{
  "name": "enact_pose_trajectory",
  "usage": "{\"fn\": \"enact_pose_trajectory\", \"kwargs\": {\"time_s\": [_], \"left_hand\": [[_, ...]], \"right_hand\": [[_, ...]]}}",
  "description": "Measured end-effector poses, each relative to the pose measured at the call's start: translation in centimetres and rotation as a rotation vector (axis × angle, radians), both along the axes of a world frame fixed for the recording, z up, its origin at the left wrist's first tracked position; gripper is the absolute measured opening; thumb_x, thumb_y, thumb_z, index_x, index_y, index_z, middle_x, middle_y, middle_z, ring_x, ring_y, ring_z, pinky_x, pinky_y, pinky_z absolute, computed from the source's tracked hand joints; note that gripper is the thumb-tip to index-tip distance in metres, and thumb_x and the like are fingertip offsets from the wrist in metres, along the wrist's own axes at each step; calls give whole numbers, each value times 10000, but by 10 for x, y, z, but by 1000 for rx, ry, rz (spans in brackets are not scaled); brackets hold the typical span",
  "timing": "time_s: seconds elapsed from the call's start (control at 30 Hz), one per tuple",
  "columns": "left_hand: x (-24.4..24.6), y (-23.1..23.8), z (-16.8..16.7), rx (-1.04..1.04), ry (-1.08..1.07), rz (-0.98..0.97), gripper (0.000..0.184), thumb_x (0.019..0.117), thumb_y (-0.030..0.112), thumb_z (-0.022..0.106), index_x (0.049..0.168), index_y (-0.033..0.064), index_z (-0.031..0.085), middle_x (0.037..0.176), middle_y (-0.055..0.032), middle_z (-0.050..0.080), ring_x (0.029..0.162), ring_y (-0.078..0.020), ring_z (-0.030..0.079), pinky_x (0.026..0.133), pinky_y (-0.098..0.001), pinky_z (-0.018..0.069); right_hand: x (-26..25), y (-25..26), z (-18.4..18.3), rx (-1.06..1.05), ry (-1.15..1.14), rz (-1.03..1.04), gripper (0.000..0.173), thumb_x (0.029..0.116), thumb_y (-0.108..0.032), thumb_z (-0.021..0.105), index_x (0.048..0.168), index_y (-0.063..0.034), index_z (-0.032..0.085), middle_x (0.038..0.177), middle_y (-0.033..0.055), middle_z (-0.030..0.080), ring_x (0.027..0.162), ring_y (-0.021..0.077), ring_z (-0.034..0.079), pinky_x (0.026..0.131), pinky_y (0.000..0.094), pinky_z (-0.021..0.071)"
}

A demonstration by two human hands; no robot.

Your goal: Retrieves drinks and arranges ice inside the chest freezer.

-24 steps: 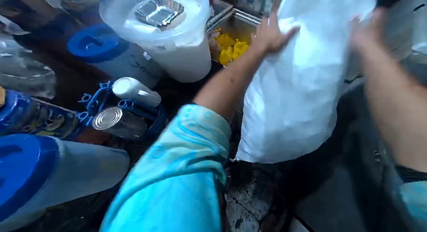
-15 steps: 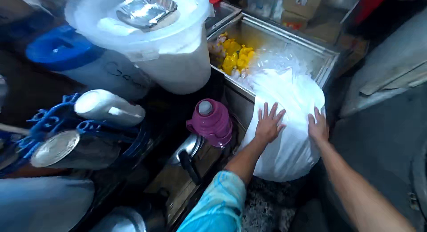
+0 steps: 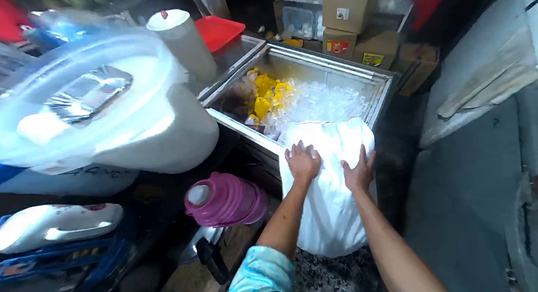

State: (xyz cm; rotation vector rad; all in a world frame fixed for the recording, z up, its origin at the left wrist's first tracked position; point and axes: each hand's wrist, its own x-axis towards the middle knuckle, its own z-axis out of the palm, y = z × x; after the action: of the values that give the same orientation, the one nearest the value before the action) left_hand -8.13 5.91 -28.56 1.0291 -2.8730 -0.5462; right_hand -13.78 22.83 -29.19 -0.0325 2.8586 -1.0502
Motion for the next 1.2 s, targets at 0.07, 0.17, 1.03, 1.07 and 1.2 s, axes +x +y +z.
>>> {"fn": "enact_pose_trajectory", "kwargs": {"time_s": [0.07, 0.17, 1.03, 1.07, 1.2], "left_hand": [[0, 5, -1, -8, 3, 23, 465, 1008, 443, 397, 1311, 275, 706, 1526, -35, 546, 1441, -271, 463, 1240, -587, 171], [0, 4, -7, -40, -59, 2, 397, 981, 411, 469, 1260, 288, 724, 1515, -17, 552, 1410, -265, 490, 1213, -612, 210], [-19, -1, 5, 32, -217, 240, 605, 884, 398, 577, 1464, 227, 562, 1617, 2, 429, 1445, -219, 446, 1192, -505, 292], [-19, -2, 6, 39, -214, 245, 593, 887, 392, 580, 1455, 224, 572, 1609, 3, 440, 1447, -218, 443, 1197, -503, 284], [-23, -4, 11, 66, -239, 278, 555, 899, 351, 591, 1438, 220, 585, 1599, -6, 455, 1459, -225, 432, 1217, -506, 265]], "right_hand": [[0, 2, 6, 12, -27, -13, 895, 878, -377, 765, 1629, -236, 299, 1706, 196, 105, 1515, 439, 266, 1113, 665, 358], [2, 4, 5, 71, -69, -40, 859, 879, -434, 739, 1618, -293, 325, 1703, 182, 142, 1483, 439, 324, 1075, 676, 365], [-194, 89, 62, 145, 111, 837, 457, 964, -372, 611, 1371, -168, 645, 1541, 162, 473, 1315, 380, 547, 994, 618, 480], [-209, 84, 63, 167, 113, 909, 450, 971, -369, 607, 1373, -171, 644, 1536, 153, 481, 1311, 373, 552, 1001, 609, 480], [-269, 65, 61, 208, 113, 1210, 422, 988, -361, 585, 1366, -188, 655, 1510, 124, 518, 1315, 339, 550, 1042, 580, 453]]}}
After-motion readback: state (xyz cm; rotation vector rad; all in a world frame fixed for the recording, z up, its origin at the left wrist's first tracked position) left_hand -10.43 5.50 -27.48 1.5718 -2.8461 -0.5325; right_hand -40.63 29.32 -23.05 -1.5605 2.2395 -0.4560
